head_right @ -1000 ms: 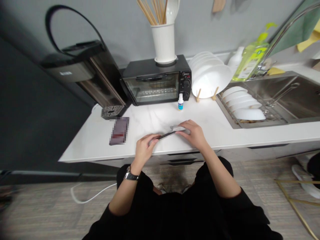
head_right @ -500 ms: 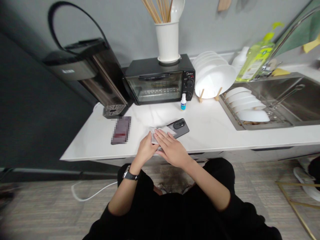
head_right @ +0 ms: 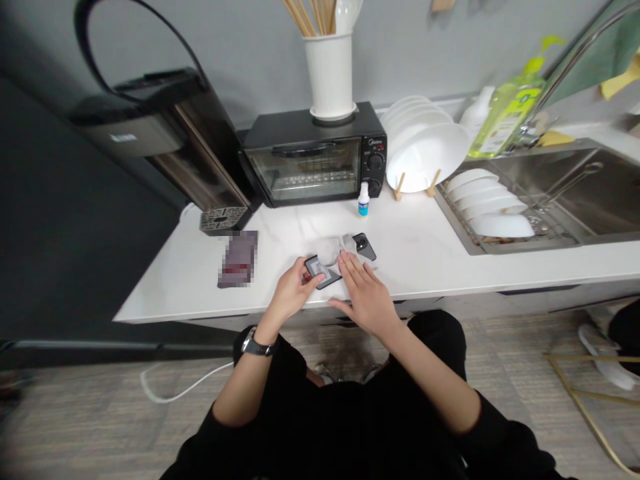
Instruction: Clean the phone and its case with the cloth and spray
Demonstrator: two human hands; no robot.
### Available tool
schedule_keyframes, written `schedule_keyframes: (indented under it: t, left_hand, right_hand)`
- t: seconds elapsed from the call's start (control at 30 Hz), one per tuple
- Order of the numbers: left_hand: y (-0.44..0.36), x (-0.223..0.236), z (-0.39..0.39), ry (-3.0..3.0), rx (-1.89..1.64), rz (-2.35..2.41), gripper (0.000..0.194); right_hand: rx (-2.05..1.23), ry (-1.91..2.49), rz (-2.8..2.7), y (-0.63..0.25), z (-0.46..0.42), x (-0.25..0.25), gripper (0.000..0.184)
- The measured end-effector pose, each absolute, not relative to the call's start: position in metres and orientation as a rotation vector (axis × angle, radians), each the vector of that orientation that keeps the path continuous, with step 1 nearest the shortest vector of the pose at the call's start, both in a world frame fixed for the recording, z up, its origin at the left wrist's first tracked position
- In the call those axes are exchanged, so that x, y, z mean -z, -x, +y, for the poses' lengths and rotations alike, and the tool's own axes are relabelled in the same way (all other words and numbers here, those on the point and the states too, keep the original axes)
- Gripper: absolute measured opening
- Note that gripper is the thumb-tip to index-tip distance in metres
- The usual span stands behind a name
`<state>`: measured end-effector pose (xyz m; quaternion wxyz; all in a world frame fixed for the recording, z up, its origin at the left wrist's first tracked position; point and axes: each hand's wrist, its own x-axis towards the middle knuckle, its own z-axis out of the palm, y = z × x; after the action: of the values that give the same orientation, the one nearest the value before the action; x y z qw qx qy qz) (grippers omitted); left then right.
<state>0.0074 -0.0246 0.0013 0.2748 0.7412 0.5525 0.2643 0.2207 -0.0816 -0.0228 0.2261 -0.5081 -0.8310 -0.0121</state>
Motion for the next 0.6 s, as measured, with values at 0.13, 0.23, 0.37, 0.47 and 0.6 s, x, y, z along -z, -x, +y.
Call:
schedule_keyframes:
  t: [0.13,0.23,0.37,0.47,0.6]
  left_hand:
    - [-0.01,-0.003,-0.023,-1.978,-0.71,1.499,0.028]
    - [-0.009,-0.004,-0.023,-1.991,-0.704,1.481,0.028]
    - [-0.004,-0.004,-0.023,-2.026,-0.69,1.459,0.024]
    - [-0.002,-0.002,-0.023,-2.042,-0.698,1.453,0.024]
    - [-0.005,-0.001,-0.022,-2.058,-0.704,1.478,0.025]
  right_hand:
    - [0.039,1.645,-2.007,-0.227,-0.068,0.031,0.112]
    - [-0.008,1.748,-1.822,-0.206,-0.058,0.03,0.114]
    - [-0.119,1.471,-2.049,-0.181,-0.061,0.018,0.107]
    - [-0.164,1.342,-2.198,-0.185,-0.066,0.009,0.096]
    - [-0.106,1.51,-2.03,-0.203,-0.059,0.006,0.084]
